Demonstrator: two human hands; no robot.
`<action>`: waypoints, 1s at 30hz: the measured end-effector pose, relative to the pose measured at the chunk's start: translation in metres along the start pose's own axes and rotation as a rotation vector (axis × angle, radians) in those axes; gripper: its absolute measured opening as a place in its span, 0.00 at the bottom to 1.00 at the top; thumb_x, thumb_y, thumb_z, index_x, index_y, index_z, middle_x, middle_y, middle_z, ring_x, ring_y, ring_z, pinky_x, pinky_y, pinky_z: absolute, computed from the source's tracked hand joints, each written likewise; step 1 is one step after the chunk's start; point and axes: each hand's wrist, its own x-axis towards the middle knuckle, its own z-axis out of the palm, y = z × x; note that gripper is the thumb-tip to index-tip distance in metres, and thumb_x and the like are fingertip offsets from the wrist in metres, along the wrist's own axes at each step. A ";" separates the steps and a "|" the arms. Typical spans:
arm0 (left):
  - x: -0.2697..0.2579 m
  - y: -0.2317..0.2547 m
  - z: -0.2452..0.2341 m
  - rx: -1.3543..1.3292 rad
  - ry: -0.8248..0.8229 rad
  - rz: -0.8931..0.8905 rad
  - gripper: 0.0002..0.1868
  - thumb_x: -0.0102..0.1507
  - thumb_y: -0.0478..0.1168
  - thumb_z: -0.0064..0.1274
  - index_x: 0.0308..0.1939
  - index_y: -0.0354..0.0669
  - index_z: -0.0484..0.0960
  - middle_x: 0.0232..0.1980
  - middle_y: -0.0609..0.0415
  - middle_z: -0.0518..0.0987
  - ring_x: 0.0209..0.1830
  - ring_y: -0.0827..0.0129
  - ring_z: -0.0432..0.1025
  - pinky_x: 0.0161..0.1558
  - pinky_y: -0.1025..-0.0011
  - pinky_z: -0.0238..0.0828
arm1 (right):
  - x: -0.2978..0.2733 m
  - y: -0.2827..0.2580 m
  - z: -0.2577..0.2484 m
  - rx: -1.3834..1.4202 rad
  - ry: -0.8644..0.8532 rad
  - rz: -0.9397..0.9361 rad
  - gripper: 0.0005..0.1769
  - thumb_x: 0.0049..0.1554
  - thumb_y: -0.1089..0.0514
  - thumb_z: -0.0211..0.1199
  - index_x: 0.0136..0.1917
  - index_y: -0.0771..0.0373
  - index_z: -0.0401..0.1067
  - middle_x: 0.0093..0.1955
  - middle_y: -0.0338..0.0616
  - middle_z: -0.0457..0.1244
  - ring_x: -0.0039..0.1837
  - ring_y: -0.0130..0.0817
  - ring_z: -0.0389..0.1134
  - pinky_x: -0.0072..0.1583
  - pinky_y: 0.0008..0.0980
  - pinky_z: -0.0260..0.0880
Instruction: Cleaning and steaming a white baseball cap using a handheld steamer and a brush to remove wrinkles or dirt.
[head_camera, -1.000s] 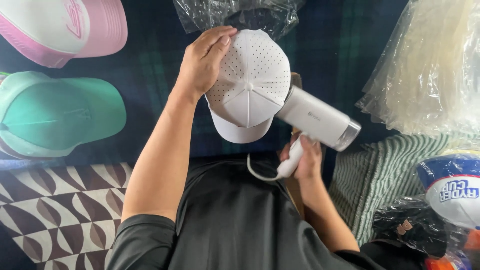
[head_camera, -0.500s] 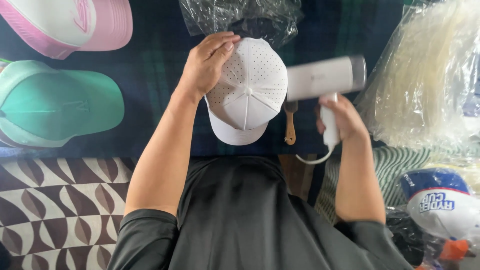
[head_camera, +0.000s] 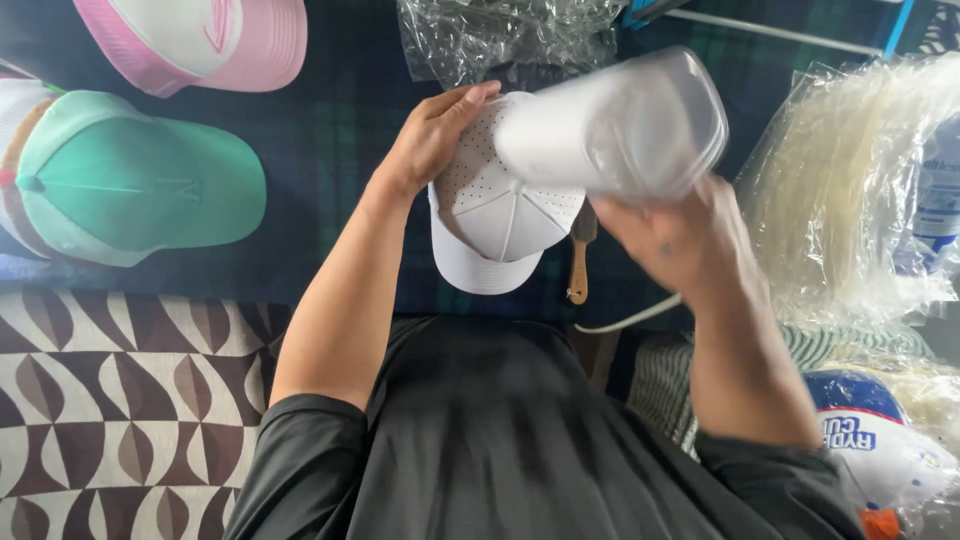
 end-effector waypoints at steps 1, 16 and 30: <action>-0.001 -0.004 0.000 -0.002 -0.003 0.001 0.36 0.64 0.67 0.37 0.66 0.52 0.78 0.72 0.51 0.74 0.75 0.59 0.64 0.71 0.62 0.56 | 0.022 -0.008 -0.010 -0.003 -0.001 0.003 0.21 0.64 0.53 0.68 0.61 0.73 0.72 0.45 0.53 0.69 0.44 0.49 0.72 0.44 0.46 0.78; -0.007 -0.016 -0.007 -0.103 0.026 -0.110 0.31 0.66 0.60 0.40 0.67 0.49 0.77 0.73 0.49 0.73 0.75 0.62 0.65 0.72 0.68 0.60 | -0.023 0.014 -0.011 -0.031 -0.061 0.136 0.26 0.54 0.52 0.75 0.58 0.69 0.71 0.47 0.53 0.70 0.44 0.51 0.72 0.44 0.49 0.74; 0.005 -0.050 -0.004 -0.162 0.085 -0.074 0.29 0.66 0.57 0.42 0.66 0.51 0.79 0.72 0.48 0.74 0.74 0.61 0.66 0.71 0.66 0.60 | -0.025 0.092 0.053 0.824 -0.099 1.127 0.17 0.62 0.49 0.60 0.60 0.55 0.61 0.35 0.40 0.61 0.31 0.32 0.63 0.33 0.34 0.66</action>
